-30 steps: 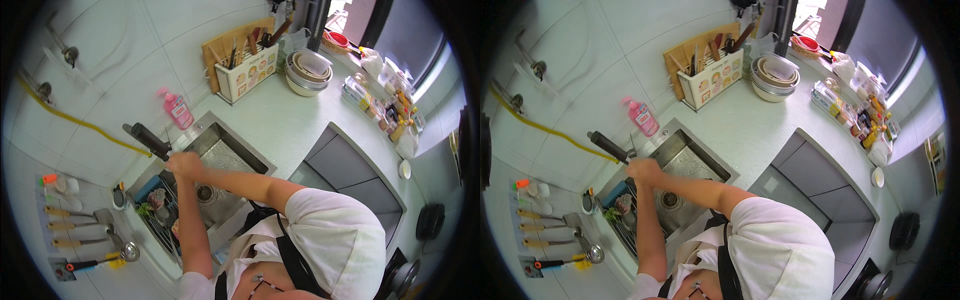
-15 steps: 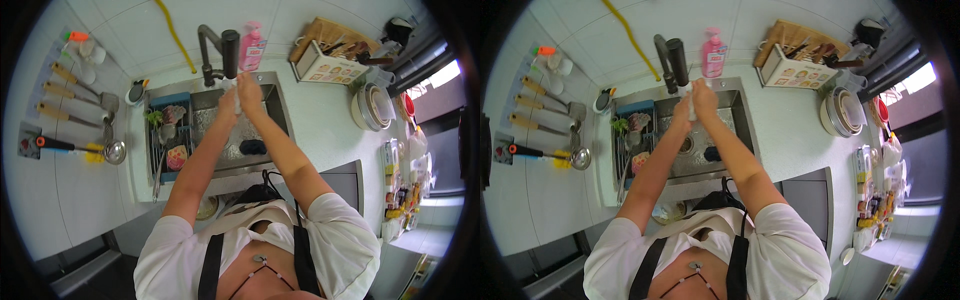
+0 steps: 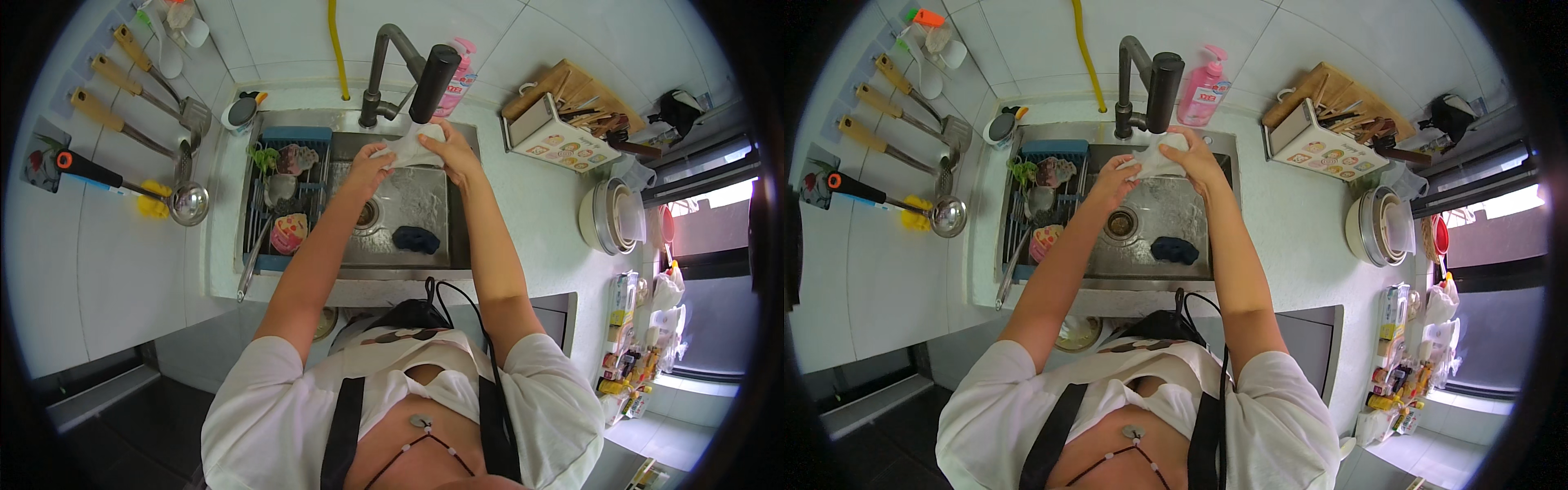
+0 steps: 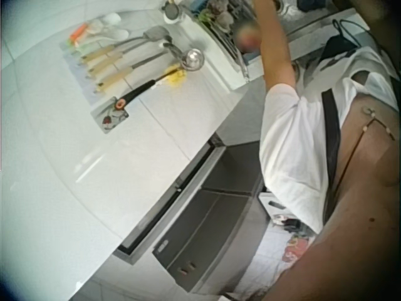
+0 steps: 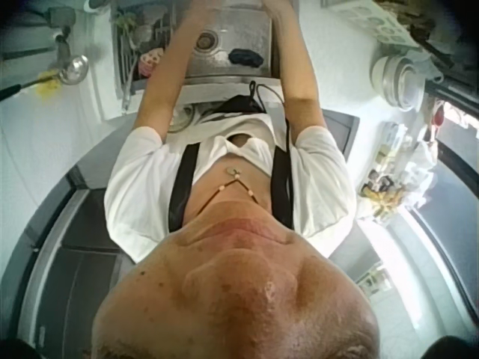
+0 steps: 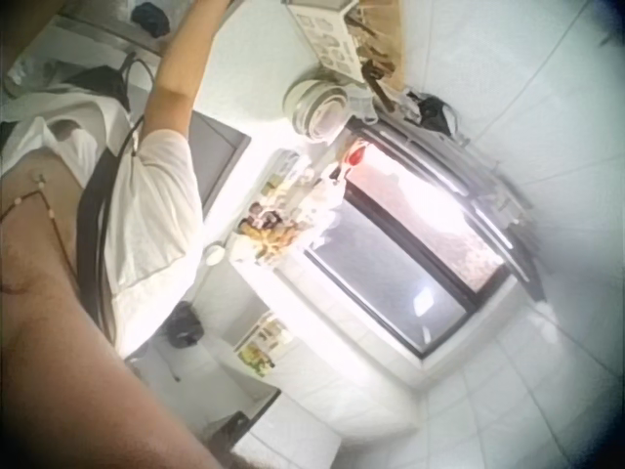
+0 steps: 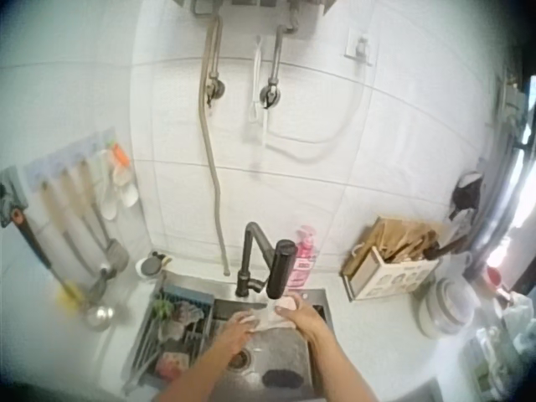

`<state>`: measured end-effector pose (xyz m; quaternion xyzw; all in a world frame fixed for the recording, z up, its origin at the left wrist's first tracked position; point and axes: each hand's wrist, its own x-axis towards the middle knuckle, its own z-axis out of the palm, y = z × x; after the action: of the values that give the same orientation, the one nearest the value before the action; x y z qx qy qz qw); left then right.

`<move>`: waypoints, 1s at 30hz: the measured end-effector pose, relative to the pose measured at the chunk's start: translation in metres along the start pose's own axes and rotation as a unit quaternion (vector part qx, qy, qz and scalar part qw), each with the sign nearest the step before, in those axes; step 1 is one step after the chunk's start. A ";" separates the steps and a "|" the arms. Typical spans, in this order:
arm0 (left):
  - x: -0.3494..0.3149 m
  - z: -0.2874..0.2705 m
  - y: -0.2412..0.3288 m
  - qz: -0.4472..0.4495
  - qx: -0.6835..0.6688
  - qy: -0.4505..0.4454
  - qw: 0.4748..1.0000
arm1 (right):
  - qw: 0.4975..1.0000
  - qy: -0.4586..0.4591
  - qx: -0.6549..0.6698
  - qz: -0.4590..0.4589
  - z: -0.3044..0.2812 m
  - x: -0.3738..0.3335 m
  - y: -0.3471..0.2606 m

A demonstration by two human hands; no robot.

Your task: The person wipes the front panels of white cabinets using a white cloth, then rinses and wrings out the cloth in a sink under running water.

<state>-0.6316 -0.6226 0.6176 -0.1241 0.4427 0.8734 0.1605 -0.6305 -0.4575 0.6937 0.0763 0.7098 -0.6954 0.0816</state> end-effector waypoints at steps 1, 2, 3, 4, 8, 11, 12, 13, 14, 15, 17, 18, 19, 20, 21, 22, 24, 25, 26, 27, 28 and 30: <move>0.005 -0.006 -0.003 0.001 -0.003 0.001 1.000 | 0.998 -0.020 0.016 -0.053 0.000 0.001 0.000; 0.014 -0.017 -0.008 -0.012 0.025 -0.015 1.000 | 0.998 -0.022 0.014 -0.053 -0.002 0.001 -0.003; 0.021 -0.028 -0.013 -0.025 0.054 -0.030 0.998 | 0.998 -0.006 -0.022 -0.063 -0.002 -0.001 -0.010; 0.026 -0.037 -0.019 -0.023 0.053 -0.031 0.998 | 0.995 0.011 -0.058 -0.075 -0.002 -0.001 -0.014; 0.025 -0.040 -0.035 -0.031 0.117 0.068 0.990 | 0.971 0.057 -0.168 -0.159 -0.004 0.008 -0.009; 0.009 -0.018 -0.028 -0.078 -0.019 0.021 0.997 | 0.868 0.061 -0.408 -0.277 0.016 -0.012 -0.015; 0.003 -0.009 -0.021 -0.120 -0.164 -0.016 0.979 | 0.894 -0.015 -0.376 -0.241 0.023 -0.018 -0.017; -0.002 -0.003 -0.016 -0.119 -0.164 -0.014 0.979 | 0.913 -0.090 -0.343 -0.203 0.026 -0.021 -0.016; -0.005 0.003 -0.011 -0.131 -0.220 -0.044 0.966 | 0.905 -0.075 -0.386 -0.162 0.027 -0.020 -0.015; -0.006 0.004 -0.008 -0.142 -0.276 -0.075 0.948 | 0.905 -0.077 -0.386 -0.162 0.027 -0.020 -0.016; 0.001 -0.009 -0.008 -0.143 -0.276 -0.089 0.946 | 0.938 0.038 -0.333 -0.093 0.024 -0.019 -0.019; 0.005 -0.006 -0.011 -0.153 -0.277 -0.114 0.942 | 0.944 0.069 -0.299 -0.124 0.006 -0.004 0.003; 0.003 0.000 -0.010 -0.157 -0.276 -0.119 0.941 | 0.943 0.075 -0.301 -0.123 -0.008 0.011 0.033; -0.001 0.007 -0.007 -0.164 -0.267 -0.117 0.942 | 0.935 0.080 -0.300 -0.171 -0.021 0.025 0.063; -0.004 0.006 -0.002 -0.164 -0.257 -0.109 0.946 | 0.926 0.078 -0.296 -0.222 -0.014 0.026 0.062; -0.003 0.004 0.000 -0.161 -0.257 -0.108 0.947 | 0.926 0.075 -0.294 -0.224 -0.009 0.024 0.061; -0.003 0.002 0.002 -0.176 -0.247 -0.130 0.944 | 0.991 -0.035 0.070 0.111 0.001 0.010 0.056; -0.002 0.001 0.003 -0.175 -0.247 -0.130 0.944 | 0.991 -0.035 0.070 0.110 0.001 0.009 0.056; -0.001 -0.001 0.004 -0.174 -0.240 -0.136 0.945 | 0.992 -0.054 0.047 0.105 0.000 0.008 0.058; -0.001 -0.005 0.003 -0.175 -0.232 -0.140 0.947 | 0.992 -0.072 0.027 0.103 0.001 0.006 0.060; 0.001 -0.011 0.002 -0.176 -0.231 -0.137 0.947 | 0.991 -0.073 0.029 0.105 -0.001 0.006 0.059; 0.005 -0.017 0.001 -0.163 -0.168 -0.092 0.968 | 0.980 -0.078 -0.184 0.020 -0.005 0.013 0.051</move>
<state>-0.6354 -0.6360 0.6064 -0.1386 0.2471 0.9048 0.3177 -0.6318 -0.4514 0.6410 0.0197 0.8152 -0.5554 0.1630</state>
